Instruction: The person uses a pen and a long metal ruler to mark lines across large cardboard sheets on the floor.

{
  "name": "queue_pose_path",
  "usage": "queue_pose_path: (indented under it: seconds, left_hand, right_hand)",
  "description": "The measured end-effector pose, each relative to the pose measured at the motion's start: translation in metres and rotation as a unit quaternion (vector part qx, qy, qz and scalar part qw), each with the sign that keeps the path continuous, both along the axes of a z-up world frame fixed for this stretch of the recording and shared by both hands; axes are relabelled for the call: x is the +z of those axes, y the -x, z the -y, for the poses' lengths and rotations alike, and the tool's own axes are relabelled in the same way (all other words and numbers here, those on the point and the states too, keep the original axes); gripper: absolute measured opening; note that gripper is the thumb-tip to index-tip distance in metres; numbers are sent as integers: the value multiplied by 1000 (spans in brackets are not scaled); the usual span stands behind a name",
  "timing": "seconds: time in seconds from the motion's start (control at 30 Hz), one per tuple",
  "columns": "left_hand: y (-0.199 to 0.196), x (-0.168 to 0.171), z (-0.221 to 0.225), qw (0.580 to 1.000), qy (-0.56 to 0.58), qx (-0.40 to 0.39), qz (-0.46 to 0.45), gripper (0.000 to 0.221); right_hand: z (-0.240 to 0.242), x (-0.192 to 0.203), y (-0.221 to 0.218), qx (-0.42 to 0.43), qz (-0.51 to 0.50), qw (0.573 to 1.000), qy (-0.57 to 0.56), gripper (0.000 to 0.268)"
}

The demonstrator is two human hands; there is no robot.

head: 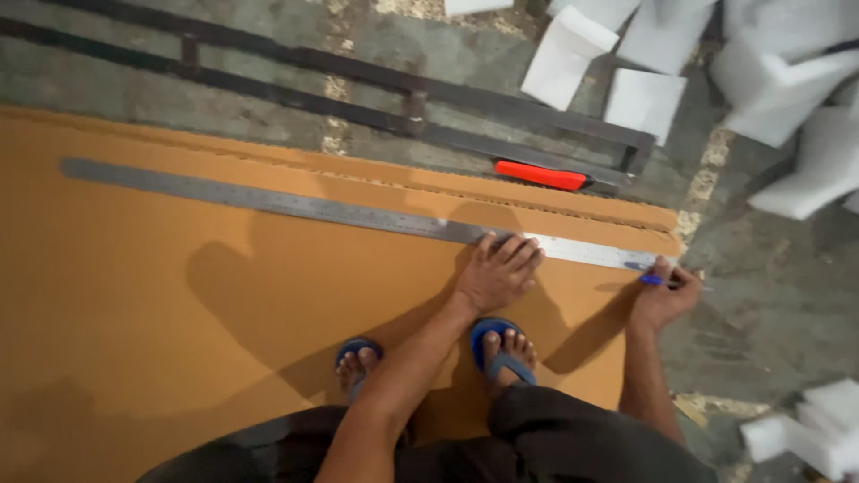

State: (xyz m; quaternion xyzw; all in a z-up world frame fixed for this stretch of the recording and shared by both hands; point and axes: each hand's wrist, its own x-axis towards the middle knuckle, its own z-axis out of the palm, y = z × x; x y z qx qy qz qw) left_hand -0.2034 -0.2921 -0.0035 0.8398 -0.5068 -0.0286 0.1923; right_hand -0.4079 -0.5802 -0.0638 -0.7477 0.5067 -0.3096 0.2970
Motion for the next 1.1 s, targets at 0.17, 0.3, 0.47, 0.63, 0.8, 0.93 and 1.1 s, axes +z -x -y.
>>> queue_pose_path:
  seconds: [0.17,0.3,0.47,0.63,0.8,0.93,1.1]
  left_hand:
    - [3,-7,4,999,2,-11,-38,53]
    - [-1,-3,1,999,-9,-17,-34,54]
    - [-1,-1,6,999,-16,-18,-22,56]
    - [2,-10,2,999,-39,-24,-22,56]
    - [3,-8,4,999,-44,-24,-21,56]
    - [-4,-8,2,999,-28,-17,-20,55]
    - [3,-9,4,999,-25,-15,-17,53]
  right_hand:
    - [2,2,3,8,-33,999,14,30]
    - [-8,16,-12,-20,-11,999,-39,28]
    - [-9,34,-30,-23,29,995,-90,29]
    - [-23,36,-21,-21,102,987,-121,36]
    - [-49,34,-21,106,83,989,58,55]
    - [-96,45,-22,246,15,969,29,62]
    - [-117,66,-28,293,-50,955,-27,20]
